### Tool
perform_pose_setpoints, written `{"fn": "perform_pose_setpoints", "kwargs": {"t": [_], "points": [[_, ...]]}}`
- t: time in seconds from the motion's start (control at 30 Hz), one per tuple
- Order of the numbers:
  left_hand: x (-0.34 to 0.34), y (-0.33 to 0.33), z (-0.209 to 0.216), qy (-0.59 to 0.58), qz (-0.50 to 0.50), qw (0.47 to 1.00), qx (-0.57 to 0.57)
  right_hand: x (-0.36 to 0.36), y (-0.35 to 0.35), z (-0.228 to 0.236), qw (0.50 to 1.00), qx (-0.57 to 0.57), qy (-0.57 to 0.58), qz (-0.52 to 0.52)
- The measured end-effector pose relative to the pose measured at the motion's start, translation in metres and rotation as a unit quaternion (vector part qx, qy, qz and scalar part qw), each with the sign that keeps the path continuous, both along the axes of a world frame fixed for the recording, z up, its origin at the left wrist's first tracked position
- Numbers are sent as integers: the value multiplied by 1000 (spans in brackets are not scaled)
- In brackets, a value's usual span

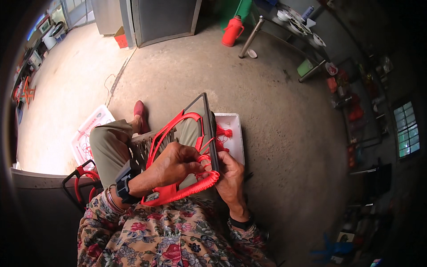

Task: The person is weaving a red cord onto a black frame, likely a furniture component.

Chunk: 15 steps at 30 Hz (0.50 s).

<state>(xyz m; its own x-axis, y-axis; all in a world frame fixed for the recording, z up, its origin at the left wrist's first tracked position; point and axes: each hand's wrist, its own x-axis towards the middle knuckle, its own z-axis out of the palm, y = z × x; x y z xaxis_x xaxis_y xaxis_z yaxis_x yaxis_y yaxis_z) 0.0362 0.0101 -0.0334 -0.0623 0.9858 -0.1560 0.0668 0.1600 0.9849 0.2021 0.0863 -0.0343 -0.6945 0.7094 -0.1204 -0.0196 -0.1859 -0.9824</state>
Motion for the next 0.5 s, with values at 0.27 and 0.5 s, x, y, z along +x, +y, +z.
{"fn": "perform_pose_setpoints", "kwargs": {"t": [0.27, 0.5], "points": [[-12, -8, 18, -77, 63, 992, 78, 37, 35, 37, 981, 137, -101, 97], [-5, -8, 21, -22, 66, 987, 142, -6, 32, 95, 888, 434, -99, 116]]}}
